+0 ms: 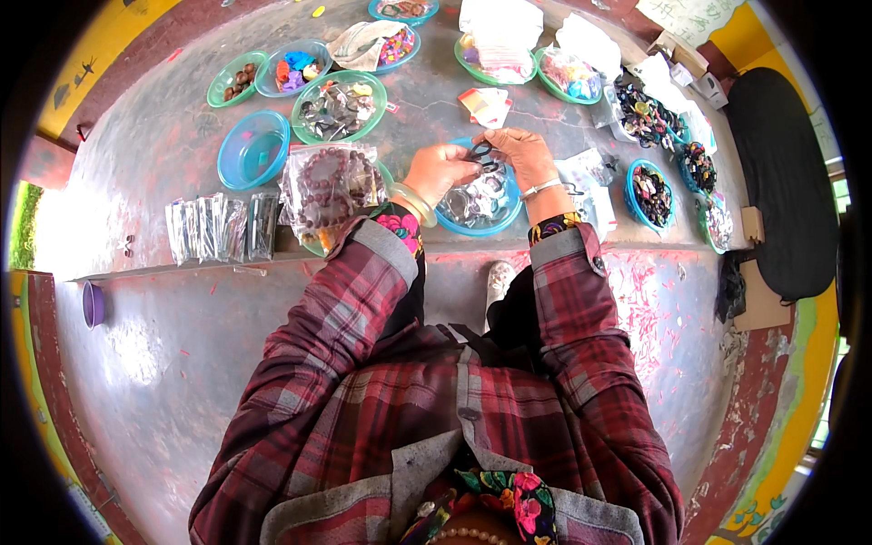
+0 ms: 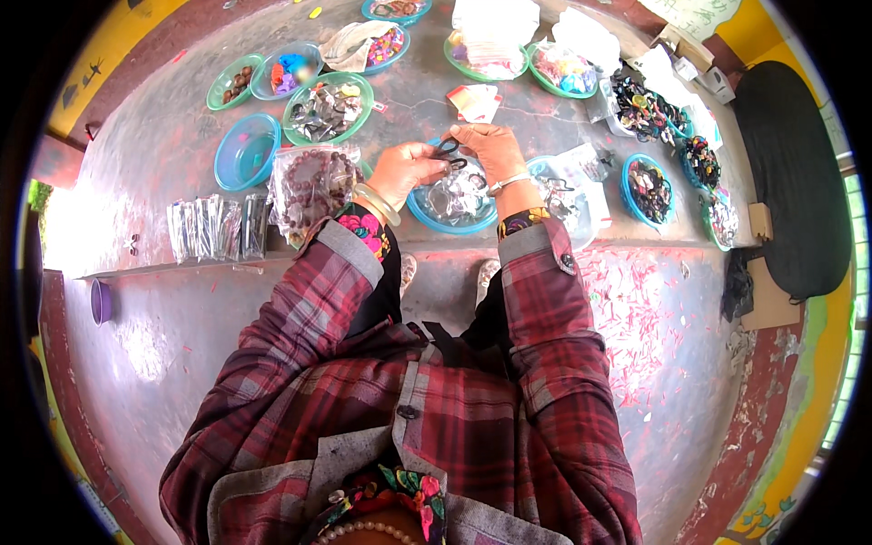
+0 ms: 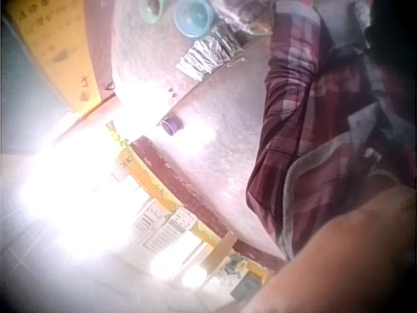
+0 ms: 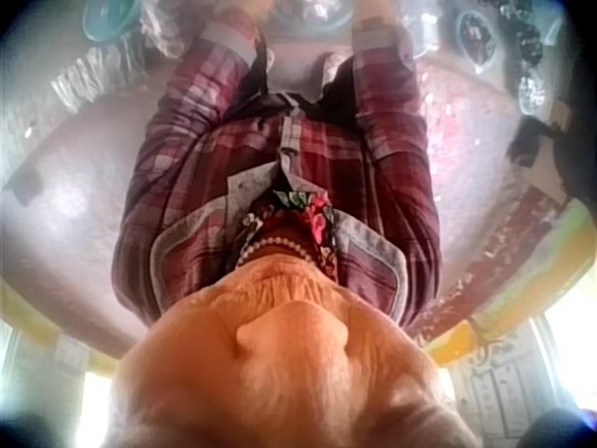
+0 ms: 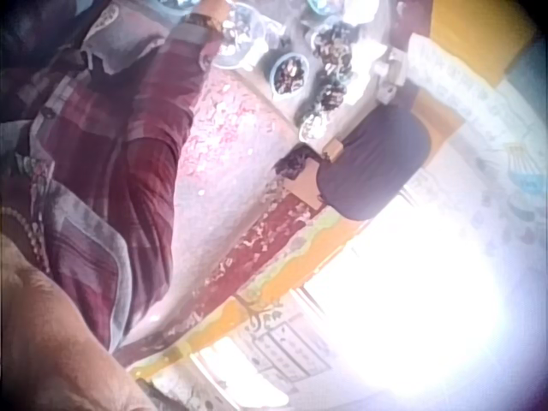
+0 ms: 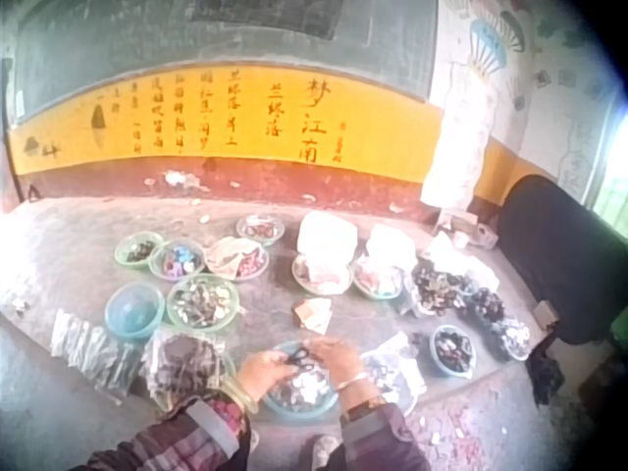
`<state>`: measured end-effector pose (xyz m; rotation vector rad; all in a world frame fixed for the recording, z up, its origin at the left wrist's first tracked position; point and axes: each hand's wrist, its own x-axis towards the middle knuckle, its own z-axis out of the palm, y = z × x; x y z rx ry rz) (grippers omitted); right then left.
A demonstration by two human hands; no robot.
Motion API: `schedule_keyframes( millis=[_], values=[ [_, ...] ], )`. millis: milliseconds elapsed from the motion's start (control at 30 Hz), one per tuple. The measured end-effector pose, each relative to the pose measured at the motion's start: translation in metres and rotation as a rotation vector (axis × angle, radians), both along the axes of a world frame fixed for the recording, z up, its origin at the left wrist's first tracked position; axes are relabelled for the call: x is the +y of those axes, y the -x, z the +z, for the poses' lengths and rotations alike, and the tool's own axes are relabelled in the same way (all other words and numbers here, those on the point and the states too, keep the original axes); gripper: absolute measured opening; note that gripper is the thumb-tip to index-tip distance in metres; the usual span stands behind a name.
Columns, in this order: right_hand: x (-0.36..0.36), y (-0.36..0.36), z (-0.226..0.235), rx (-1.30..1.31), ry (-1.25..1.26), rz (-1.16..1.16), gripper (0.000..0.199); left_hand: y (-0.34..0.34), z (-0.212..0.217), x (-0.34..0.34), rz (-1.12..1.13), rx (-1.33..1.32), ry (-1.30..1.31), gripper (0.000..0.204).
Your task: The person sits on the floor and sorts small hair accessories, such as hair ties and clips, from a blue bowl into clear plastic bags. They handle the items one by one, placing them into the bags and occasionally adjusting the bags on the floor.
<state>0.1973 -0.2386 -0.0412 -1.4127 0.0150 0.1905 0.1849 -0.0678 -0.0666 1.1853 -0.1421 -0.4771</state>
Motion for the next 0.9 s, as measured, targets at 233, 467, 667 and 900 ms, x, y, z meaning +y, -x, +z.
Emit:
schedule_keyframes(
  millis=[233,467,667,900],
  values=[
    [-0.003,0.001,0.017,0.104,-0.339,-0.117,0.028,0.0,0.002,0.003,0.069,0.159,0.148,0.015],
    [-0.002,0.002,0.003,-0.031,-0.077,-0.108,0.019,-0.001,0.004,0.004,0.139,0.198,0.249,0.014],
    [0.007,0.005,0.004,-0.074,-0.085,-0.166,0.013,0.001,0.01,0.003,0.148,0.192,0.231,0.017],
    [0.001,0.003,0.006,-0.046,-0.092,-0.115,0.016,0.002,0.012,0.005,0.098,0.183,0.266,0.016]
  ],
)
